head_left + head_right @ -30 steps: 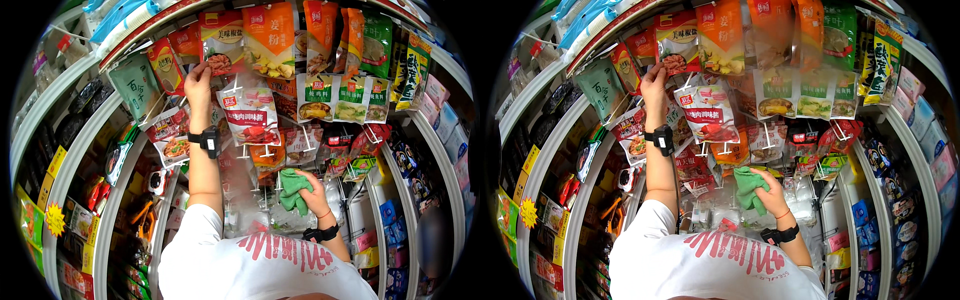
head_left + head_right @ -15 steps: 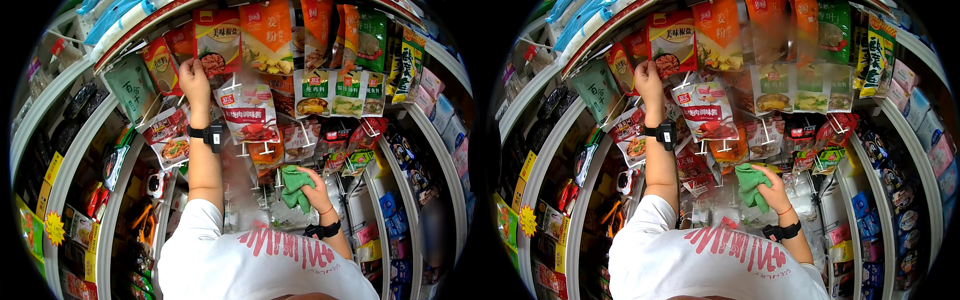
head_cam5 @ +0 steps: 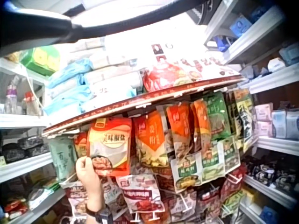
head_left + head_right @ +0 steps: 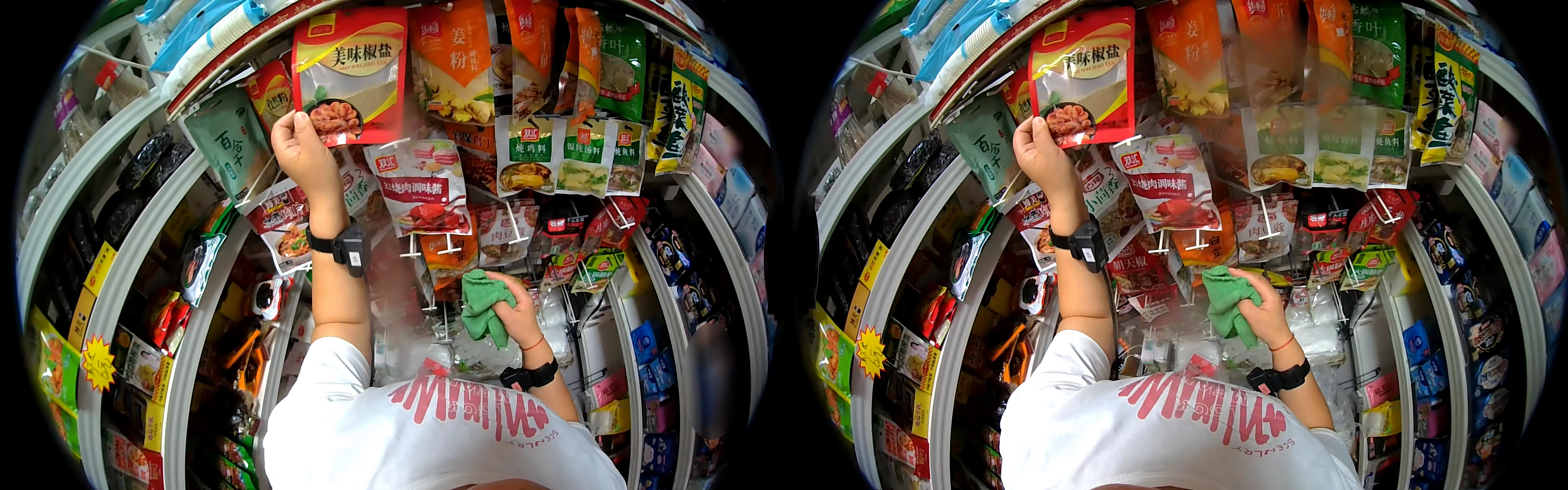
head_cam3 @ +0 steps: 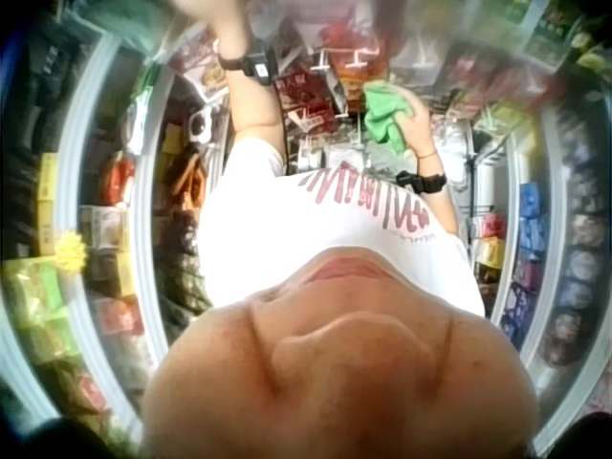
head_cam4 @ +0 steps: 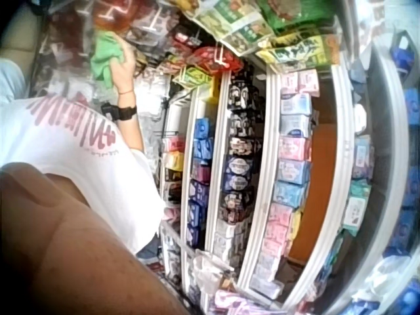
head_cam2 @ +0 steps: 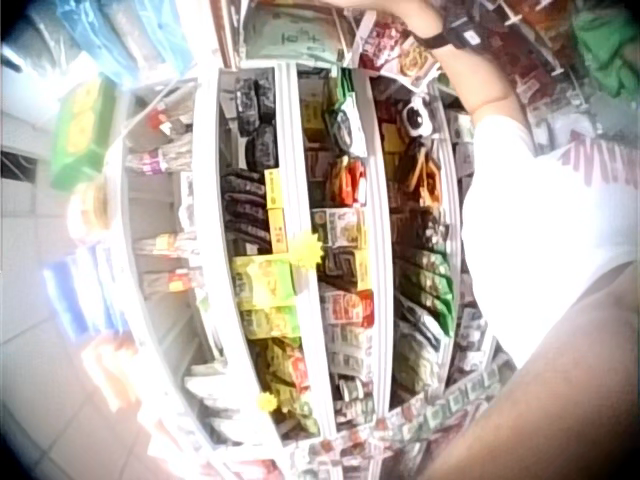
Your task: The person wipes the front of various packaged food items on a store shelf using a green cloth. They handle multiple red and orange snack packets, cleaning the surface of each one individually before placing them back on the shelf.
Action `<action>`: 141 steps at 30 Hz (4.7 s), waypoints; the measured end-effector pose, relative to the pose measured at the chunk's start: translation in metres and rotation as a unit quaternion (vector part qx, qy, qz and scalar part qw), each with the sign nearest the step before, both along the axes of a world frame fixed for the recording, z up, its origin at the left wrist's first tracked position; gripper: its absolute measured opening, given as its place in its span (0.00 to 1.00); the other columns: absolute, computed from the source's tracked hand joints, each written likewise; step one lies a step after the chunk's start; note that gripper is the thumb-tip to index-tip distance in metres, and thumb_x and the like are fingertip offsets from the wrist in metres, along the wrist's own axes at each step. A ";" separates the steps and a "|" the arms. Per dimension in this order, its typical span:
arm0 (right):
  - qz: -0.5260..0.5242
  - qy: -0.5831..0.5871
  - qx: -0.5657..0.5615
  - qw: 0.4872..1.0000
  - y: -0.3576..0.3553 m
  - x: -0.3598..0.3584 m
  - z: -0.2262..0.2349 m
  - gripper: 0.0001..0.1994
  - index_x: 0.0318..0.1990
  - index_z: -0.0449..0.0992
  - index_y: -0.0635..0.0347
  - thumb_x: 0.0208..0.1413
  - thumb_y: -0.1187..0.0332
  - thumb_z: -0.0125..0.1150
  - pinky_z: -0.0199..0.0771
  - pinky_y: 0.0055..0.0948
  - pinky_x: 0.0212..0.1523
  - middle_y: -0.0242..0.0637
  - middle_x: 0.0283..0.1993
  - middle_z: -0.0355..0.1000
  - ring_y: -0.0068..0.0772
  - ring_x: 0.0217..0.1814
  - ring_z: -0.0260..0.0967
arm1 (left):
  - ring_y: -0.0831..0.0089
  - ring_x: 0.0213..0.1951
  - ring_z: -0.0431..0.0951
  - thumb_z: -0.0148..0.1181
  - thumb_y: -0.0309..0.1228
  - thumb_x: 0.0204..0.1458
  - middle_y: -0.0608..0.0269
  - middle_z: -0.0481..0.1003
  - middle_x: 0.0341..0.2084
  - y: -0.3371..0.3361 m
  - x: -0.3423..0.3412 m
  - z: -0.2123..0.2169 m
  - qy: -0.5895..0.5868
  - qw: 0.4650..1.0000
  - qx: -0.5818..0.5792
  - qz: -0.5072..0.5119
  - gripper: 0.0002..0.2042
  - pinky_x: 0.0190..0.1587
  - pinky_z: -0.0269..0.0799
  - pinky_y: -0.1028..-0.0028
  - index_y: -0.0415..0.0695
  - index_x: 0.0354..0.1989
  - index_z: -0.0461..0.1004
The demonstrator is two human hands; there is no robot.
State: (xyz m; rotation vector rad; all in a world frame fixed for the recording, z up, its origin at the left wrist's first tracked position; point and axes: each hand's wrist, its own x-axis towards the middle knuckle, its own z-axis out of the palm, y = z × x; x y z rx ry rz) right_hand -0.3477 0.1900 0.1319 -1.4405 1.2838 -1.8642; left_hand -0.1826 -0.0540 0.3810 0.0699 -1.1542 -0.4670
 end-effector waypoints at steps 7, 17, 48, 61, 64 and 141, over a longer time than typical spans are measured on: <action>-0.031 -0.043 -0.033 0.998 -0.013 0.004 0.008 0.24 0.54 0.70 0.64 0.45 0.81 0.47 0.61 0.26 0.57 0.37 0.52 0.69 0.28 0.55 0.65 | 0.74 0.22 0.75 0.47 0.29 0.61 0.57 0.73 0.30 0.034 0.029 -0.042 0.079 0.988 0.086 -0.103 0.07 0.26 0.75 0.73 0.37 0.39 0.63; -0.322 0.048 -0.213 0.921 -0.057 0.032 0.044 0.23 0.52 0.61 0.66 0.45 0.76 0.54 0.55 0.37 0.60 0.44 0.52 0.60 0.42 0.57 0.57 | 0.85 0.35 0.67 0.50 0.27 0.60 0.69 0.68 0.31 0.094 0.084 -0.160 -0.222 0.958 0.175 -0.046 0.05 0.40 0.65 0.82 0.38 0.39 0.68; -0.041 -0.065 -0.006 0.997 -0.067 0.041 0.016 0.17 0.53 0.69 0.64 0.56 0.70 0.51 0.61 0.29 0.57 0.38 0.52 0.69 0.31 0.55 0.64 | 0.85 0.34 0.68 0.47 0.31 0.62 0.69 0.69 0.31 0.096 0.092 -0.218 -0.165 0.928 0.282 -0.180 0.07 0.39 0.66 0.82 0.39 0.41 0.65; 0.068 -0.167 0.052 0.982 -0.052 0.076 0.017 0.17 0.50 0.69 0.66 0.54 0.72 0.60 0.68 0.24 0.49 0.32 0.48 0.71 0.22 0.46 0.68 | 0.70 0.50 0.71 0.58 0.26 0.52 0.54 0.67 0.50 0.114 0.079 -0.229 -0.285 0.897 0.307 -0.142 0.18 0.52 0.68 0.72 0.38 0.50 0.63; 0.056 -0.100 0.043 0.993 -0.051 0.079 0.016 0.15 0.48 0.70 0.68 0.54 0.73 0.58 0.69 0.26 0.48 0.33 0.46 0.73 0.23 0.46 0.68 | 0.66 0.54 0.68 0.62 0.25 0.48 0.53 0.65 0.52 0.110 0.079 -0.231 -0.440 0.881 0.177 -0.007 0.28 0.54 0.67 0.69 0.37 0.58 0.58; -0.061 -0.061 0.003 0.996 -0.003 -0.008 0.024 0.13 0.44 0.76 0.66 0.59 0.64 0.57 0.68 0.22 0.44 0.31 0.41 0.74 0.18 0.41 0.67 | 0.69 0.59 0.60 0.36 0.58 0.60 0.58 0.63 0.60 -0.084 -0.074 -0.019 -0.303 0.864 0.221 -0.336 0.35 0.58 0.53 0.71 0.38 0.61 0.62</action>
